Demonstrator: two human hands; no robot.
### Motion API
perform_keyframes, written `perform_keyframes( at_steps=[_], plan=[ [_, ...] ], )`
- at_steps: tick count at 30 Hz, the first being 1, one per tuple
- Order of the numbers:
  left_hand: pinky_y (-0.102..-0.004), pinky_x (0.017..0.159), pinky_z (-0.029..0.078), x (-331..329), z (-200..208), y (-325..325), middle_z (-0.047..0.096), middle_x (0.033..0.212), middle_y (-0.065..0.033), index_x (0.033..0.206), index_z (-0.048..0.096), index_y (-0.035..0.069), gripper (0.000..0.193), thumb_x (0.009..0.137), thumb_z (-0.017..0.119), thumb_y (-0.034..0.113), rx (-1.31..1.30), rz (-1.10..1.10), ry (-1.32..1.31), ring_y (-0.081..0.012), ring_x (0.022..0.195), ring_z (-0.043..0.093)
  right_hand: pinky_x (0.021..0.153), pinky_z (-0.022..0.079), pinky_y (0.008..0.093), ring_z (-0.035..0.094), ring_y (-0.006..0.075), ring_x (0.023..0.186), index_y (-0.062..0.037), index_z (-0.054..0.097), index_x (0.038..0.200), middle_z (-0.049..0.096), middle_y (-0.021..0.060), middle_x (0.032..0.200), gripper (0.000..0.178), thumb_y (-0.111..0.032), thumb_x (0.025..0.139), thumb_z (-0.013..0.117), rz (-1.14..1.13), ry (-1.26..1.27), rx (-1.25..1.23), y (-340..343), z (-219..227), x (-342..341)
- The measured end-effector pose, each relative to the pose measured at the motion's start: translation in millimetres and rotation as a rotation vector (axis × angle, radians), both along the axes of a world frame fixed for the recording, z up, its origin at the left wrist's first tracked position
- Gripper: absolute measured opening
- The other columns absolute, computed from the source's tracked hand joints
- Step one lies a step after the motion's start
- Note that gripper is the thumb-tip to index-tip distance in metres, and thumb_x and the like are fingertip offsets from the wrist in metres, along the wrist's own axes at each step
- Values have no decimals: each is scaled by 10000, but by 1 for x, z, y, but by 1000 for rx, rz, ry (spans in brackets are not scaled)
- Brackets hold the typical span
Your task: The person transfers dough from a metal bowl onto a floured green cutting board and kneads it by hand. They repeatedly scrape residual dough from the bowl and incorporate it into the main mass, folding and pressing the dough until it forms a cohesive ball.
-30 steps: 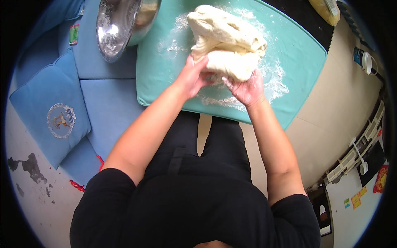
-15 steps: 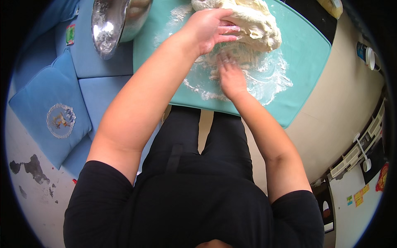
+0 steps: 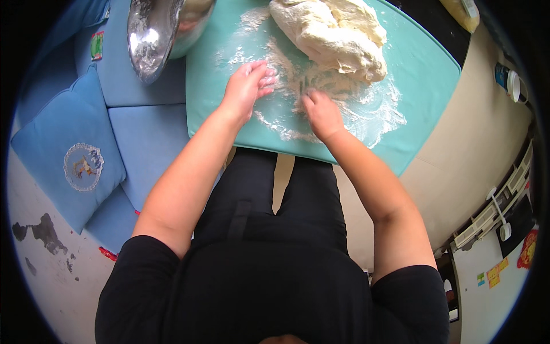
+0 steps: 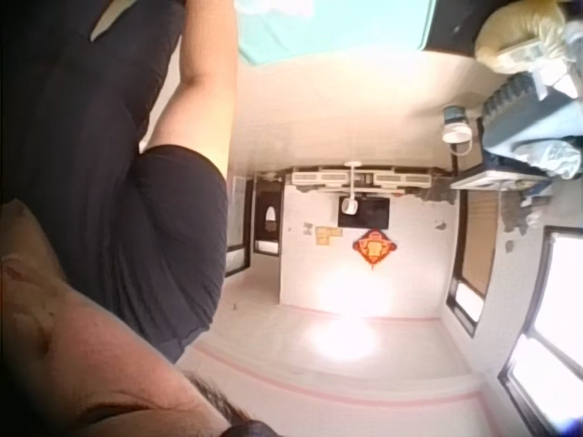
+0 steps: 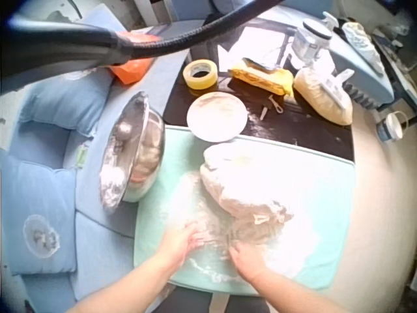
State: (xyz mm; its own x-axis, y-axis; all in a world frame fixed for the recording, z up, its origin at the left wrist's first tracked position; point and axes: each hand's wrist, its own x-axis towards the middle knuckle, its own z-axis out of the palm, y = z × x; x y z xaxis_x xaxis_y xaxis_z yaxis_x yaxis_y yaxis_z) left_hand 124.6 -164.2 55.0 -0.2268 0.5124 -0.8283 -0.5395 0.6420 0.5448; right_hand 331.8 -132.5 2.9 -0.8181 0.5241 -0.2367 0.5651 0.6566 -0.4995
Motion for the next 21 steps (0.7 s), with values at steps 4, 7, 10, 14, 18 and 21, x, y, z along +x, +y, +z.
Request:
perform_keyframes(
  at_steps=[4,7,10,14,18,21],
  plan=[
    [-256,759,463,-16,-34,-53,595,1001,-106,1091,490,-9,307,897,503,229,-177,-147,197,-135,845,576,708,480,383,538,287,858,-60,553,850,548,121,930,138,-54,723,497,34,43,-58,13,-2,17],
    [-243,716,472,-21,-51,-66,623,902,-83,982,525,4,249,896,506,237,-106,-137,227,-126,773,594,690,471,402,544,302,813,-59,560,798,561,140,864,122,-25,693,506,-251,-3,8,29,-4,1],
    [-237,661,484,-35,-57,-61,634,818,-76,906,538,17,226,890,517,241,-156,-61,80,-136,716,610,713,467,402,546,312,823,-62,575,812,565,144,841,140,-22,692,513,-284,88,90,-7,-2,-29],
    [-236,611,487,-42,-51,-54,644,791,-81,850,555,24,230,873,538,253,-207,-99,45,-138,692,625,786,466,389,546,314,870,-77,592,872,577,124,871,187,-32,708,513,35,163,-80,-13,-3,-6],
    [-259,597,481,-35,-67,-56,654,776,-83,829,569,33,225,832,580,259,-185,-244,216,-151,670,629,746,458,388,562,314,840,-57,595,835,596,129,863,152,17,707,559,-312,21,-10,29,5,30],
    [-321,676,482,-12,-54,-58,619,855,-86,903,579,43,215,766,632,200,10,-594,708,-225,756,609,718,460,362,563,290,807,-56,584,819,583,120,827,116,25,736,583,-369,190,-50,36,53,13]
  ],
)
